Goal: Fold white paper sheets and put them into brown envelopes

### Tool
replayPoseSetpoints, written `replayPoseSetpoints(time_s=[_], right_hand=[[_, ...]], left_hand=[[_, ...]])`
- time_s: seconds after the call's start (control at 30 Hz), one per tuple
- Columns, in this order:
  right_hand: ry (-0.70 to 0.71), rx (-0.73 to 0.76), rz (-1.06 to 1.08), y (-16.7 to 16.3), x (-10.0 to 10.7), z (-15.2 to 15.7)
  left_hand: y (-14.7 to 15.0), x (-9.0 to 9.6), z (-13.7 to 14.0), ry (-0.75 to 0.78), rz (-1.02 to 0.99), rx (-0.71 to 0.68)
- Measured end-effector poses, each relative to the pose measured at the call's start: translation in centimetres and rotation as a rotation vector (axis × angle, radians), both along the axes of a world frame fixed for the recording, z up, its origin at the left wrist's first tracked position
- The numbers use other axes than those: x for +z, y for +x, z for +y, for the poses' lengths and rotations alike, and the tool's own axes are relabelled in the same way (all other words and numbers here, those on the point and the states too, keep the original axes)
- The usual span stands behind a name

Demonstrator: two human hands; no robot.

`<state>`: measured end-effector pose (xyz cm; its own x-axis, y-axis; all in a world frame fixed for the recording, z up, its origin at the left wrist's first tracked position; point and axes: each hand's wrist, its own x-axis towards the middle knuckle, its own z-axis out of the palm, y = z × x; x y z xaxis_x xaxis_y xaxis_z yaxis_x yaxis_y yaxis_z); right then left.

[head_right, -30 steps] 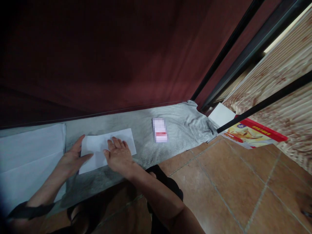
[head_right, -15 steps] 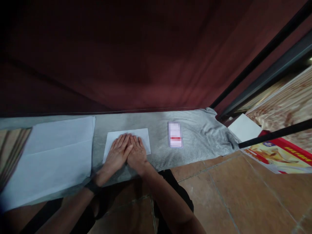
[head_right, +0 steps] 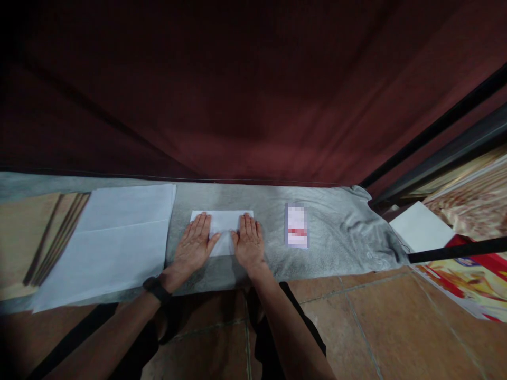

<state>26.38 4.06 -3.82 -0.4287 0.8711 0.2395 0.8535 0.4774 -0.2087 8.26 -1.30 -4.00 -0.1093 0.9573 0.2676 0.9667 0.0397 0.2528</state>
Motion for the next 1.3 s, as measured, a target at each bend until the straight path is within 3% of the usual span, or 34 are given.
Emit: replayPoseSetpoints(time_s=[0.23, 0.43, 0.7, 0.83, 1.3], right_hand=[[-0.007, -0.073, -0.053, 1.8, -0.1, 0.9], [-0.020, -0.139, -0.023, 1.7, 0.9, 1.2], [-0.117, 0.106, 0.114, -3.3, 1.7, -0.1], [-0.158, 0.122, 0.109, -4.2, 1.1, 0.1], [-0.006, 0.048, 0.020, -2.2, -0.3, 1.0]], left_hand=[[-1.2, 0.1, -0.3, -0.031, -0.035, 0.077], [-0.7, 1.2, -0.3, -0.005, -0.034, 0.114], [2.3, 0.4, 1.5, -0.019, 0.036, -0.080], [2.4, 0.1, 1.9, -0.063, 0.069, -0.099], [-0.3, 0.5, 0.8, -0.024, 0.078, -0.003]])
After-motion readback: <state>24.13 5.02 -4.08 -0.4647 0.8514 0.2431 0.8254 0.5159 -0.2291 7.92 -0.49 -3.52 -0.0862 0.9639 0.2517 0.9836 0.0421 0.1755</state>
